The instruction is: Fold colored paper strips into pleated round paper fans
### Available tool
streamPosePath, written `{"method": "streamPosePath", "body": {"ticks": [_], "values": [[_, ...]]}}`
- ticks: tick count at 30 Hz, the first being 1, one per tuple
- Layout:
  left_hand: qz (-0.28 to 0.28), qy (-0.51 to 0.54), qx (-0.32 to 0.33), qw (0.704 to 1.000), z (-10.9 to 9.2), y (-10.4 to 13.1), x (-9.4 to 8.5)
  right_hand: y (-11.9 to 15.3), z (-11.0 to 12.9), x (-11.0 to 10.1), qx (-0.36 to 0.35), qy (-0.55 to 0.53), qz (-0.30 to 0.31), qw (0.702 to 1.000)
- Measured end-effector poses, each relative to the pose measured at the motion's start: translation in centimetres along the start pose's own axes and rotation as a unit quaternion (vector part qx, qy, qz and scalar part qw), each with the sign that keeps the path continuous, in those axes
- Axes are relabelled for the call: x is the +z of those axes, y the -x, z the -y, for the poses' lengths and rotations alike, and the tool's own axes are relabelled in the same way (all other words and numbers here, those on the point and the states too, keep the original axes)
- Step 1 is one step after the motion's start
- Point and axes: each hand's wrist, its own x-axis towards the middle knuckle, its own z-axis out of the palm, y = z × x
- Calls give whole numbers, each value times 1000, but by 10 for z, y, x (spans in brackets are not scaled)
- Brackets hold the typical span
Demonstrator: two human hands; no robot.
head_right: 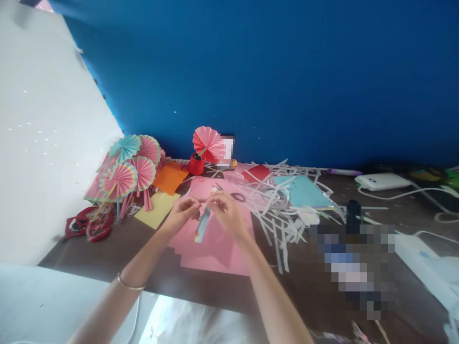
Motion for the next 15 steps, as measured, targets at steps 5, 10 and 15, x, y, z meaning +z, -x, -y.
{"method": "streamPosePath", "body": {"ticks": [5,10,15], "values": [[37,-83,-8,996,-20,-2,8,-13,10,0,-45,70,6,997],[7,-147,19,989,-27,-8,7,-27,1,-20,-19,93,-11,995],[-11,-190,12,982,-29,-12,-6,-35,-39,-51,97,366,51,924]]}}
